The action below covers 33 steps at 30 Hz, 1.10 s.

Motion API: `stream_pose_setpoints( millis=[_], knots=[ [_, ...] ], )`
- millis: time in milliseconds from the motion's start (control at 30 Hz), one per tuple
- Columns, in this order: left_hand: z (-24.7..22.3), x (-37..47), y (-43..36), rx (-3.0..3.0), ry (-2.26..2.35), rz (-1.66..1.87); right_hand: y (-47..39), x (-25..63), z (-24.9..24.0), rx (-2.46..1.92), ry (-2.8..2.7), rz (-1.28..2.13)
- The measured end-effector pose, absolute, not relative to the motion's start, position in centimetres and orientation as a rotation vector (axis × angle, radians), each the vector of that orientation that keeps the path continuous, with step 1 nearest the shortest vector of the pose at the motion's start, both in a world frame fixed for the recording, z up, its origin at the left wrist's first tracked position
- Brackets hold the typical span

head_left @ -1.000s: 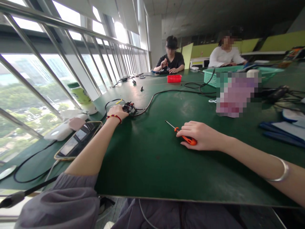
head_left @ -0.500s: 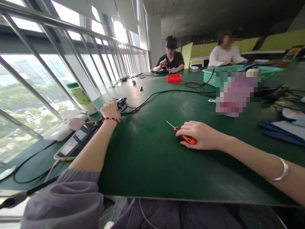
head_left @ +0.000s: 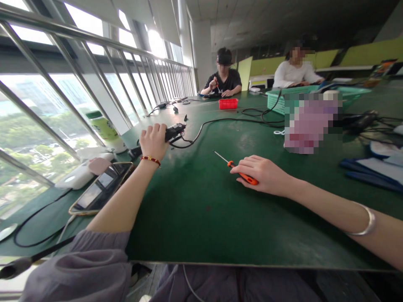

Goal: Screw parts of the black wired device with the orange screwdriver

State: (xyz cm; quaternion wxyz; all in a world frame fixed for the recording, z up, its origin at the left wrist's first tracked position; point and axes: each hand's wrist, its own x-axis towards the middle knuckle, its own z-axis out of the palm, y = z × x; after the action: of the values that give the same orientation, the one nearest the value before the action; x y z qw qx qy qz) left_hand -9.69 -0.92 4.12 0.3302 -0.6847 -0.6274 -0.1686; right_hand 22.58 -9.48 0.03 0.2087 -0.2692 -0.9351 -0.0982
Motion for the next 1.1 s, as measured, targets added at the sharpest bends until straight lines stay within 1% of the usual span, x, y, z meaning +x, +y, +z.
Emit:
stream_pose_setpoints(
  millis=[233,367,467,600,900,1100],
  knots=[
    [2.3,-4.3,-1.5,-2.261,-1.067,-0.43,-9.3,23.0,0.3,-0.802,-2.333,-0.453],
    [1.6,-1.4,-2.6,-2.476,-0.892,-0.536,-9.1,23.2,0.4,-0.835,-2.246,-0.489],
    [1.3,-0.2,-3.2,-2.627,-0.802,-0.551,-9.0,23.2,0.3,-0.861,-2.223,-0.487],
    [1.2,0.0,-3.3,-2.665,-0.854,-0.535,-8.9,23.2,0.3,-0.941,-2.233,-0.41],
    [1.6,-0.4,-3.4,-2.407,-1.154,-0.419,-8.3,23.4,-0.4,-1.22,-2.21,-0.037],
    [0.8,0.2,-3.9,-2.425,-1.227,-0.386,-8.2,23.4,-0.7,-1.221,-2.289,0.022]
  ],
)
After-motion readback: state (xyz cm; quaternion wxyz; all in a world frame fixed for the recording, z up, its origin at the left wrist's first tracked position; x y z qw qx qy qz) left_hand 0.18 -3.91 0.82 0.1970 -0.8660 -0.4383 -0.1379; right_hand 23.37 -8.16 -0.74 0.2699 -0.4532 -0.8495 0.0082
